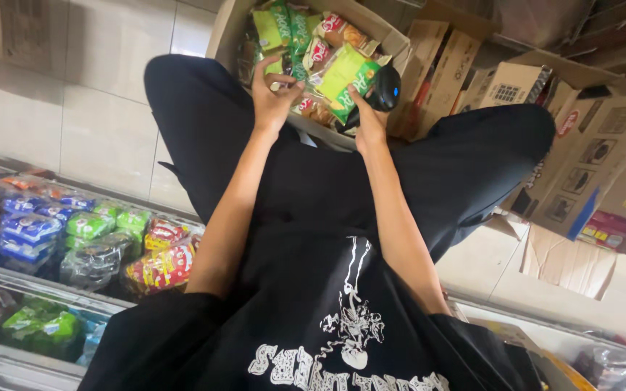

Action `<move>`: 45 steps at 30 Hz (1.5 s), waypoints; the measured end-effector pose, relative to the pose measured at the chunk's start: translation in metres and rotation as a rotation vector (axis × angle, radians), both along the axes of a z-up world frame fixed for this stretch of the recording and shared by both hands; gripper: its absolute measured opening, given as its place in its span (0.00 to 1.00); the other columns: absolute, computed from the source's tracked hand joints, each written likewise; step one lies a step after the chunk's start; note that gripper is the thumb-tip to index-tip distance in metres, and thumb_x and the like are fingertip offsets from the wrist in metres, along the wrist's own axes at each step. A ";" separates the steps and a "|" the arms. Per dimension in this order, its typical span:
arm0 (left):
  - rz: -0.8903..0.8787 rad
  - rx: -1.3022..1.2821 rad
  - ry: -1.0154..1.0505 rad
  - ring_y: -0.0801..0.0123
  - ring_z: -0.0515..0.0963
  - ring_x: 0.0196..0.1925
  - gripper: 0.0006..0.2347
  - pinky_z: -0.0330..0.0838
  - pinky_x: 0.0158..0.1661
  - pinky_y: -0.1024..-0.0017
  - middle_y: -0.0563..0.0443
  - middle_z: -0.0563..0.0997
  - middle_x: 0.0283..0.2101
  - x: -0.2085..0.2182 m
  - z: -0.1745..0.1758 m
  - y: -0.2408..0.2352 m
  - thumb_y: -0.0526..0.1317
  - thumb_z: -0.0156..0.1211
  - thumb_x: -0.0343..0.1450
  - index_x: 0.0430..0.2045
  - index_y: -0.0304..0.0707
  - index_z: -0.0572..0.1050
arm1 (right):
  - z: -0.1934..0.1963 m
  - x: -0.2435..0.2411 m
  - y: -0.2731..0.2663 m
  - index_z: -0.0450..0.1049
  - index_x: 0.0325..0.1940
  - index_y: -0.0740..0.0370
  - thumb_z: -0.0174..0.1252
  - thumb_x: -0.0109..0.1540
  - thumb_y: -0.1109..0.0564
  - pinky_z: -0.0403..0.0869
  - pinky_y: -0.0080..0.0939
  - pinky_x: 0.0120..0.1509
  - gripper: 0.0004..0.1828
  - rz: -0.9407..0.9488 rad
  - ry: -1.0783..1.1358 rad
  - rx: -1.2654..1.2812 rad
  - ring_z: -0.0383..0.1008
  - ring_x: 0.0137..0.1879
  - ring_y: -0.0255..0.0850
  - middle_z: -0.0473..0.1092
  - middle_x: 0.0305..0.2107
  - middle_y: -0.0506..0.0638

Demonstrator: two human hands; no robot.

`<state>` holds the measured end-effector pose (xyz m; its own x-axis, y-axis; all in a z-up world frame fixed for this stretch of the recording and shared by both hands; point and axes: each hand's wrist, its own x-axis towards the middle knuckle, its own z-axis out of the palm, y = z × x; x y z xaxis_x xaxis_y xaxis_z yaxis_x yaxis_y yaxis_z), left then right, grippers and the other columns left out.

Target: The person uses a handheld scanner to scan barcodes on snack packages taken from a cardboard box and then places them onto metal shelves.

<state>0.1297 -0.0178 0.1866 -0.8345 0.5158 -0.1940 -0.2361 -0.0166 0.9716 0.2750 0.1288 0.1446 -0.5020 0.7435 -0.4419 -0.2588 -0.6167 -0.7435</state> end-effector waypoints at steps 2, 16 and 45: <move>0.006 -0.019 0.053 0.73 0.82 0.32 0.27 0.84 0.34 0.73 0.49 0.76 0.39 -0.002 -0.013 0.003 0.26 0.68 0.65 0.58 0.38 0.64 | -0.008 0.001 0.005 0.73 0.55 0.57 0.72 0.53 0.66 0.72 0.42 0.62 0.28 -0.033 -0.087 -0.045 0.74 0.57 0.39 0.74 0.49 0.45; -0.360 -0.251 -0.137 0.66 0.68 0.67 0.28 0.58 0.64 0.66 0.45 0.70 0.67 -0.002 -0.026 -0.002 0.54 0.57 0.76 0.67 0.38 0.63 | 0.019 -0.008 -0.031 0.70 0.60 0.61 0.74 0.55 0.50 0.72 0.39 0.60 0.33 0.383 -0.299 0.411 0.75 0.55 0.38 0.75 0.50 0.51; -0.150 -0.307 -0.233 0.64 0.74 0.63 0.32 0.69 0.60 0.67 0.48 0.75 0.62 -0.019 -0.104 0.001 0.45 0.66 0.69 0.69 0.42 0.59 | 0.050 0.037 0.005 0.79 0.43 0.62 0.65 0.49 0.66 0.73 0.60 0.50 0.17 0.895 -0.919 1.354 0.76 0.47 0.64 0.76 0.36 0.65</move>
